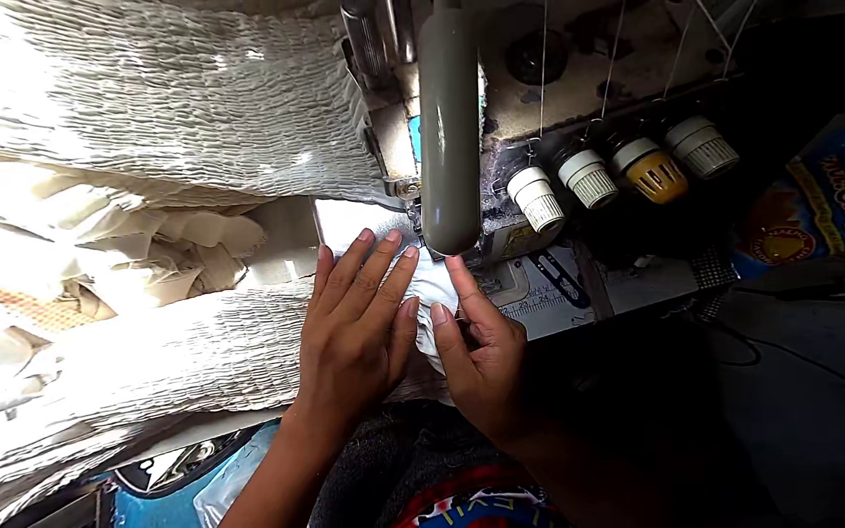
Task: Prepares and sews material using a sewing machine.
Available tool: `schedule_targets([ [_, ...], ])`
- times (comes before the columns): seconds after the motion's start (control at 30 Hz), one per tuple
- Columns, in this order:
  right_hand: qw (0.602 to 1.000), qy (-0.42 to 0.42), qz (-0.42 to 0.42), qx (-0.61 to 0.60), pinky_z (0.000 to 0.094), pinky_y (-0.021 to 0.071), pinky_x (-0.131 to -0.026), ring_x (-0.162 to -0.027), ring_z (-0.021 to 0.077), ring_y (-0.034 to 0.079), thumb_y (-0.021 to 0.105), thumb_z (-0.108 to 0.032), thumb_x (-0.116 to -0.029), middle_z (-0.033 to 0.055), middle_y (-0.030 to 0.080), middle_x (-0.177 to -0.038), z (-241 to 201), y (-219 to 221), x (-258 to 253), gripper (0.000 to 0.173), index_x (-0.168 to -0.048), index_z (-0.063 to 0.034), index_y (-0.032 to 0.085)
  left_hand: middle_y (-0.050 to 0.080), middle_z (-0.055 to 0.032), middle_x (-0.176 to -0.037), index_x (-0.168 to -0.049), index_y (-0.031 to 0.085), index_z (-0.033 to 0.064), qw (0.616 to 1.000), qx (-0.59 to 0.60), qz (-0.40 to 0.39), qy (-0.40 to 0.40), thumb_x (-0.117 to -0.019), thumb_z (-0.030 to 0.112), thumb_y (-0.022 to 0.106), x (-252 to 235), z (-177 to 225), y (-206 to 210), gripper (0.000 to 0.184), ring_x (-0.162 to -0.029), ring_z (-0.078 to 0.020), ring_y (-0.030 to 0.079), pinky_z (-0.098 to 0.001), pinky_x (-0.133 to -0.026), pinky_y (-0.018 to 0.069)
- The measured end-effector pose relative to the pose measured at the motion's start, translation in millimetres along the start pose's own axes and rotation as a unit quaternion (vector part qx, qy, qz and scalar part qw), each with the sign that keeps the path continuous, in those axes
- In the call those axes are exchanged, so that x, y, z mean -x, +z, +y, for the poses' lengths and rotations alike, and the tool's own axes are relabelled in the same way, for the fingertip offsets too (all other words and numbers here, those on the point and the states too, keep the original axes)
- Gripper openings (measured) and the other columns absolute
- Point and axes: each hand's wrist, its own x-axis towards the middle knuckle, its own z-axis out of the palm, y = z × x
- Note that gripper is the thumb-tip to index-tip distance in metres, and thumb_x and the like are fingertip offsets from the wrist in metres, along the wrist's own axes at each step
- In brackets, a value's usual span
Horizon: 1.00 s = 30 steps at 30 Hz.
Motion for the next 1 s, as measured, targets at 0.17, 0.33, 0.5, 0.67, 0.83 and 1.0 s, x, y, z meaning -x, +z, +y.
schedule_targets([
  [0.17, 1.0, -0.004, 0.002, -0.005, 0.0191, 0.0588, -0.071, -0.076, 0.0025, 0.067, 0.057, -0.002, -0.0964, 0.0121, 0.075, -0.102, 1.5, 0.0, 0.1, 0.051, -0.144, 0.0132, 0.048, 0.058, -0.009, -0.149, -0.138, 0.066, 0.0087, 1.0, -0.01, -0.004, -0.003, -0.1056, 0.023, 0.047, 0.7, 1.1, -0.6, 0.04, -0.146, -0.0261, 0.046, -0.0541, -0.124, 0.0284],
  [0.33, 1.0, -0.005, 0.009, 0.005, 0.0184, 0.0567, -0.066, -0.07, 0.0015, 0.063, 0.058, -0.003, -0.0964, 0.0106, 0.074, -0.097, 2.4, 1.3, -0.1, 0.051, -0.145, 0.0101, 0.05, 0.058, -0.0088, -0.149, -0.138, 0.065, 0.0086, 1.0, -0.002, -0.016, 0.006, -0.1054, 0.023, 0.047, -1.9, -1.4, -2.3, 0.04, -0.146, -0.0255, 0.046, -0.0535, -0.124, 0.0282],
  [0.5, 0.999, 0.022, 0.013, -0.024, 0.019, 0.0497, -0.054, -0.056, 0.0019, 0.052, 0.058, -0.005, -0.0981, 0.0004, 0.061, -0.069, 1.9, 3.3, 2.4, 0.063, -0.156, 0.0049, 0.035, 0.051, -0.0078, -0.155, -0.149, 0.055, 0.0107, 0.996, -0.018, -0.071, -0.06, -0.1093, 0.042, 0.036, 8.5, -17.1, -39.3, 0.054, -0.149, -0.0266, 0.04, -0.0595, -0.125, 0.0223],
  [0.67, 0.971, 0.114, 0.021, -0.211, 0.026, 0.0613, -0.072, -0.078, 0.009, 0.07, 0.062, -0.013, -0.1007, 0.0099, 0.071, -0.092, -7.4, 1.3, 12.8, 0.052, -0.14, 0.0088, 0.036, 0.061, -0.0205, -0.134, -0.11, 0.071, 0.0056, 0.968, -0.158, -0.109, -0.159, -0.1072, 0.048, 0.034, 42.3, -75.6, -96.3, 0.057, -0.127, -0.0446, 0.052, -0.0652, -0.102, 0.0373],
  [0.83, 0.943, 0.2, -0.011, -0.264, 0.0309, 0.0624, -0.087, -0.096, 0.0163, 0.073, 0.069, -0.003, -0.0943, 0.0163, 0.071, -0.108, -12.0, 1.2, 9.3, 0.043, -0.128, 0.0122, 0.049, 0.062, -0.0152, -0.076, -0.098, 0.062, -0.0014, 0.975, -0.139, -0.128, -0.12, -0.1063, 0.04, 0.052, 42.0, -76.8, -138.7, 0.044, -0.063, -0.0234, 0.06, -0.0426, -0.055, 0.0479],
  [1.0, 0.945, 0.212, -0.051, -0.244, 0.0293, 0.0635, -0.08, -0.085, 0.0131, 0.075, 0.07, 0.0, -0.0929, 0.0112, 0.076, -0.094, -12.9, -4.9, 7.2, 0.02, -0.111, 0.0086, 0.065, 0.066, -0.0156, -0.079, -0.096, 0.066, -0.0054, 0.98, -0.093, -0.163, -0.067, -0.1, 0.033, 0.066, -5.8, -78.9, -182.3, 0.039, -0.068, -0.0171, 0.065, -0.0329, -0.062, 0.053],
])
